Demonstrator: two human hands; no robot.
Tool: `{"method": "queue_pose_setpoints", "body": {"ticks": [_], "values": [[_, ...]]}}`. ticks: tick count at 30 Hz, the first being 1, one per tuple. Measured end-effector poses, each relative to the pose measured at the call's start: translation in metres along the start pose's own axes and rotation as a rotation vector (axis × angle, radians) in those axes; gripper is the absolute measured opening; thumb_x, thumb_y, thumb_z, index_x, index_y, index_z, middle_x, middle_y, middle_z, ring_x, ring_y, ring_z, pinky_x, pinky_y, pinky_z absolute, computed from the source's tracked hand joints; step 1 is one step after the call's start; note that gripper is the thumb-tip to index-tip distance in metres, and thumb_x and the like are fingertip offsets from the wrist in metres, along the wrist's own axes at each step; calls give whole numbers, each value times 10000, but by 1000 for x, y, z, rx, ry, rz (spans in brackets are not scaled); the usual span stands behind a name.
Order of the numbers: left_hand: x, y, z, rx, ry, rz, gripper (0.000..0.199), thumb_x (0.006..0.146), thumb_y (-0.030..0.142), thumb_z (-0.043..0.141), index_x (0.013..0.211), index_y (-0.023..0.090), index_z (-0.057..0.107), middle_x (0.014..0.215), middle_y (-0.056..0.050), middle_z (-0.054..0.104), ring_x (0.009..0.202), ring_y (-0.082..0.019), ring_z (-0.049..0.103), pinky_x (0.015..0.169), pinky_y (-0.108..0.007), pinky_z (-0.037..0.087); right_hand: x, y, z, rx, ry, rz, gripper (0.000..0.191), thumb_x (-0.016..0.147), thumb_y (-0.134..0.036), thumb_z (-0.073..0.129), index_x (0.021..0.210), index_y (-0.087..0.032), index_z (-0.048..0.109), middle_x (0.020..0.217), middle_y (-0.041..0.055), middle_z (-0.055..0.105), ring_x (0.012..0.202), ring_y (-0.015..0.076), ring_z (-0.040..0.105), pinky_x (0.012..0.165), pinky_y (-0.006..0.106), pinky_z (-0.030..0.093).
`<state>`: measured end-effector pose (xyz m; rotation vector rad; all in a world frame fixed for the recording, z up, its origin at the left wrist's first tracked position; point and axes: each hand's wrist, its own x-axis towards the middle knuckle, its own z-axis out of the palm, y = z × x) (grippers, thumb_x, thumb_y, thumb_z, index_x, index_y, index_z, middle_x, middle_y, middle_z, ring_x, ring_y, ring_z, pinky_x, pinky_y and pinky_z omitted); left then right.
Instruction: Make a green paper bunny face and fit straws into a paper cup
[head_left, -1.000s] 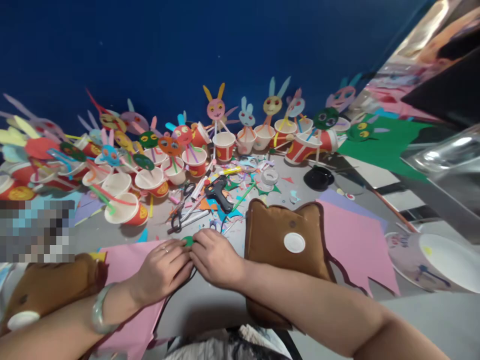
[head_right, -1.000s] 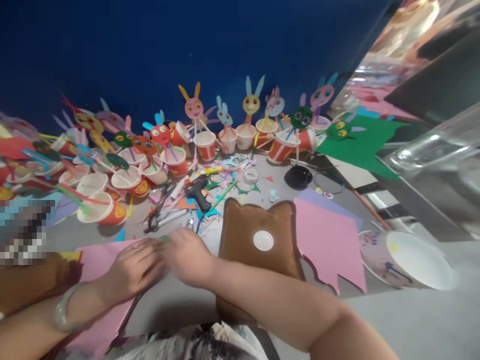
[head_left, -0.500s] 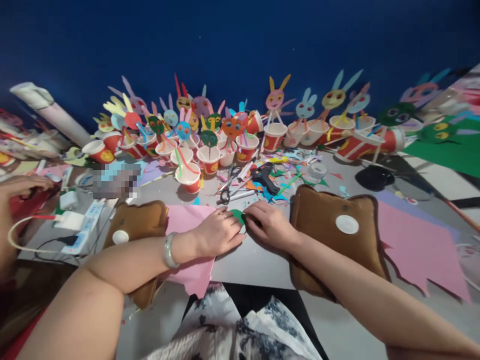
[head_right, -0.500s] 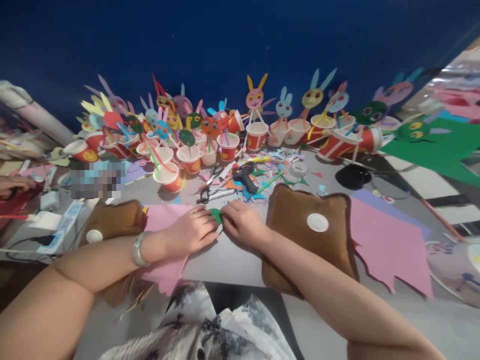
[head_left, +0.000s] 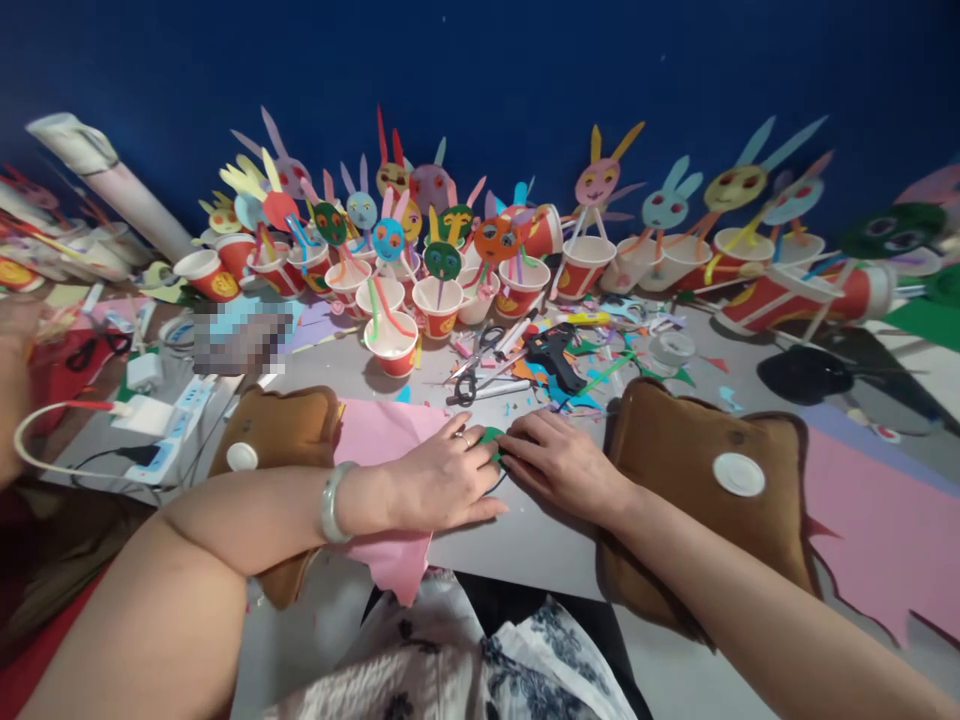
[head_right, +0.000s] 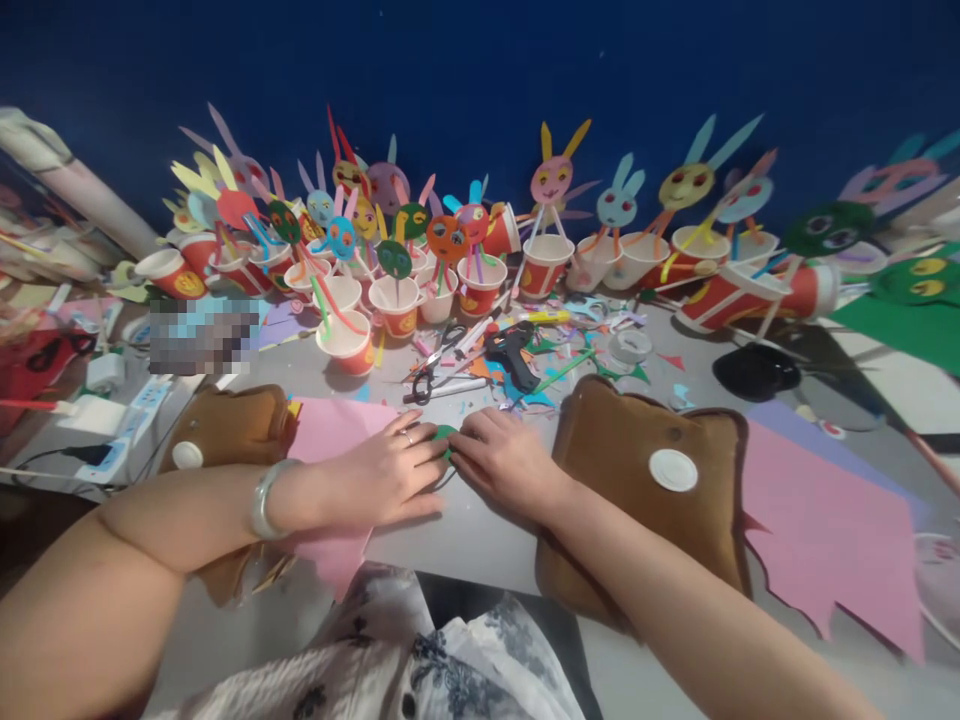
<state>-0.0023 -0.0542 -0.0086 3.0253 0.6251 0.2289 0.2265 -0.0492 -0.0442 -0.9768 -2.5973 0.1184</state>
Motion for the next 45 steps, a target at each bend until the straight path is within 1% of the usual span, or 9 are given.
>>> {"method": "queue_pose_setpoints", "body": {"ticks": [6,11,15,17,21,26,34,42,45], "values": [[-5,15,-4,263,-108,-159,388,975,403,483,938,87,705,896,-149,705,900,-297,645,977,-517,416,-2,0,-1,-119,-39,-55,259,1005,-338,504,1093,-187,695,943,108,620,876,224,558,695,334,442],[-15,22,-15,393,-389,-222,225,865,206,561,951,59,708,861,-187,708,807,-305,664,756,-459,491,-4,1,0,-143,-37,-61,251,1006,-327,498,1099,-192,688,941,107,618,884,234,556,679,340,421],[-23,28,-20,361,-527,-252,535,730,499,721,979,25,716,939,-283,706,812,-375,673,653,-459,499,-4,0,0,-162,-37,-66,233,999,-301,496,1102,-197,677,953,112,623,880,241,551,675,350,409],[-26,31,-18,347,-561,-261,645,661,614,746,959,42,723,913,-279,711,784,-377,676,635,-460,502,-4,0,0,-170,-46,-69,238,996,-288,493,1129,-196,668,973,116,624,884,244,551,683,355,410],[-31,37,-17,291,-605,-285,587,650,669,758,816,107,716,714,-164,684,640,-287,647,598,-416,496,-4,-1,0,-171,-54,-71,264,992,-276,496,1185,-180,648,999,125,627,894,252,558,705,366,424],[-25,39,-32,165,-776,-261,655,662,728,737,856,104,692,773,-131,681,655,-247,656,504,-324,452,-1,-2,0,-152,-50,-58,289,994,-283,499,1218,-161,635,1017,128,641,908,254,573,740,373,443],[-21,40,-35,78,-767,-301,675,651,626,815,985,60,661,791,-105,662,660,-209,631,396,-279,296,-3,-1,6,-38,16,-128,305,973,-343,567,1188,-140,642,1069,143,644,964,269,604,794,389,490],[-20,44,-47,93,-832,-258,459,790,505,758,1005,106,684,880,-116,689,761,-239,677,494,-303,436,1,-1,2,21,-8,-184,356,958,-415,588,1135,-113,653,1084,167,658,981,290,619,809,419,513],[-21,46,-50,88,-843,-223,266,864,374,699,947,121,689,861,-106,695,754,-248,688,548,-343,496,1,0,3,31,-1,-206,378,945,-425,608,1150,-110,649,1096,171,659,998,294,618,836,424,508]]}}
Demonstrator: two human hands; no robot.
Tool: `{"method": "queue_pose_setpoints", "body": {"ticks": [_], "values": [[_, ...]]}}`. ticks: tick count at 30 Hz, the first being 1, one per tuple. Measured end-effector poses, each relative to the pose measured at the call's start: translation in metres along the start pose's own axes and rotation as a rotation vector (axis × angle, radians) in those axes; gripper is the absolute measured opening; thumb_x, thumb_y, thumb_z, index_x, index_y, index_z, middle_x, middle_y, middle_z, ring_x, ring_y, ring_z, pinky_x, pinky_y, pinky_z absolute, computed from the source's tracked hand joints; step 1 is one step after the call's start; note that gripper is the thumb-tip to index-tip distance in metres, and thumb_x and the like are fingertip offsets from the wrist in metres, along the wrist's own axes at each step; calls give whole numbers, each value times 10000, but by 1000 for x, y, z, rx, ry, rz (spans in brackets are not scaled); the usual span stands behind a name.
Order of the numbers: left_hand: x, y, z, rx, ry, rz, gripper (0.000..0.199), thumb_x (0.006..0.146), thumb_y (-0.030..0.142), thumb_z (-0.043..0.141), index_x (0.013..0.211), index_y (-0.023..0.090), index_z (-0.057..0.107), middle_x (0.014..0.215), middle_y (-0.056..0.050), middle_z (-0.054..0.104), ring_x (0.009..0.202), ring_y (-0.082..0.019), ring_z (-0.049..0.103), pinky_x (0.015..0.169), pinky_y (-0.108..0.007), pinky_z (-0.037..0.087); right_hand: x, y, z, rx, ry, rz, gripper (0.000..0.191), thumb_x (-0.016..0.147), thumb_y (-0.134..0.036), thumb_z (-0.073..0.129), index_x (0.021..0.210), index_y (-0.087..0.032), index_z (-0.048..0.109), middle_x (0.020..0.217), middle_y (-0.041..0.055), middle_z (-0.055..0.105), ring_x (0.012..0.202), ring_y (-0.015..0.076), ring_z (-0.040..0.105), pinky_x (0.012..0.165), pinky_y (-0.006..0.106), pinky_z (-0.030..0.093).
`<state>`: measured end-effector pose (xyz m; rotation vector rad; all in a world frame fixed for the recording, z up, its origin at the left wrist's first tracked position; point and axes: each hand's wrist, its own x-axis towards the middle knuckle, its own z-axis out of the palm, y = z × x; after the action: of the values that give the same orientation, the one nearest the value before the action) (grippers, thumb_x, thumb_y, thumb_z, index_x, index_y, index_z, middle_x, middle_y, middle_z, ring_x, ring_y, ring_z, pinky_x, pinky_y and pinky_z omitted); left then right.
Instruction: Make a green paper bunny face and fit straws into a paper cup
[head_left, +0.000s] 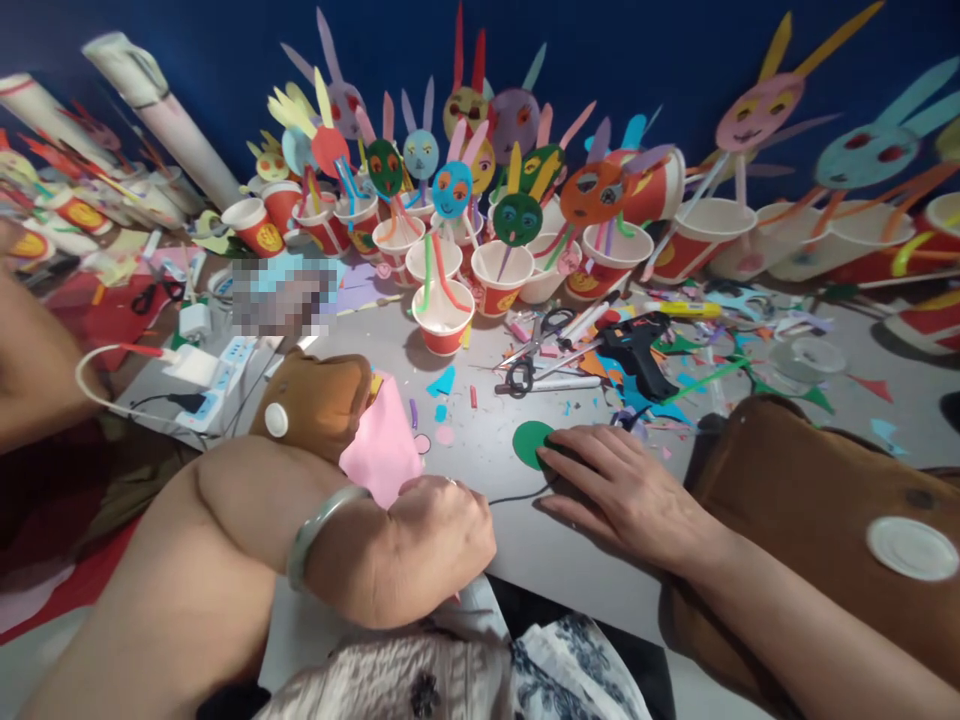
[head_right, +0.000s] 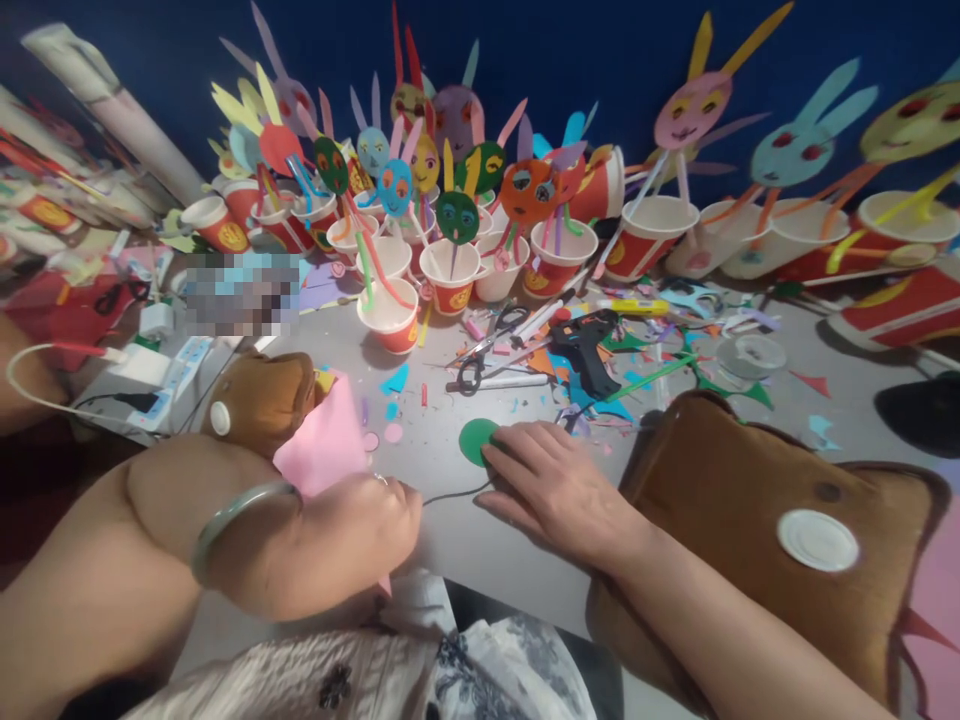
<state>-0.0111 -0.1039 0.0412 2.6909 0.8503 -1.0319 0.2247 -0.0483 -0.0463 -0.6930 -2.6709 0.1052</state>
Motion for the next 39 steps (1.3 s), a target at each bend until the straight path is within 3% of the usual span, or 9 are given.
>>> {"method": "queue_pose_setpoints", "body": {"ticks": [4,9,11,14,17,21,24,34,39], "values": [[-3,0,0,3,-12,26,44,872,169,633,862,155,674,811,-77,692,740,-240,688,559,-350,519,-1,1,2,4,1,-23,384,940,-428,615,1151,-109,647,1100,175,656,989,288,616,827,415,510],[0,2,4,68,39,3,104,846,241,664,864,139,660,783,-77,667,664,-210,654,512,-316,497,-1,2,2,12,-13,-21,395,936,-436,618,1159,-111,649,1106,177,657,1001,297,616,825,420,521],[5,4,12,125,152,-37,117,822,229,666,885,132,653,769,-69,651,626,-190,628,497,-301,481,-1,1,1,17,-20,-10,406,936,-445,615,1167,-113,652,1117,180,658,1013,301,618,833,426,527],[13,7,24,284,474,-156,118,845,125,545,919,119,638,797,-88,647,677,-182,632,544,-281,479,1,1,0,17,-25,-3,411,947,-462,591,1167,-122,658,1126,182,662,1012,300,622,831,432,535],[19,9,32,336,588,-200,261,869,81,444,1032,112,645,930,-114,670,708,-176,649,575,-284,486,1,1,0,17,-23,-6,414,948,-470,587,1155,-119,662,1121,183,667,1001,298,624,812,434,539],[26,9,36,341,539,-153,479,900,85,385,1339,100,574,1408,-213,556,730,-150,668,571,-291,498,1,0,0,29,-18,-11,412,939,-476,604,1130,-116,665,1112,176,671,1022,295,617,834,435,537],[30,10,39,318,454,-121,582,884,120,430,1464,77,464,1545,-264,407,738,-149,679,529,-282,499,1,-2,-1,36,-27,-2,424,937,-482,604,1134,-111,665,1115,176,669,1040,290,614,860,432,534],[40,8,42,212,381,-61,686,832,175,600,1487,41,446,1535,-333,372,702,-201,705,467,-292,519,3,-4,-3,22,-22,16,449,933,-523,592,1101,-113,665,1066,158,683,988,266,626,840,430,541],[47,9,45,112,366,-98,748,817,136,633,1521,61,391,1380,-339,542,664,-193,699,492,-278,526,1,-9,-12,-36,168,-44,325,953,-366,608,1153,-111,635,1045,153,705,959,243,644,819,401,554]]}}
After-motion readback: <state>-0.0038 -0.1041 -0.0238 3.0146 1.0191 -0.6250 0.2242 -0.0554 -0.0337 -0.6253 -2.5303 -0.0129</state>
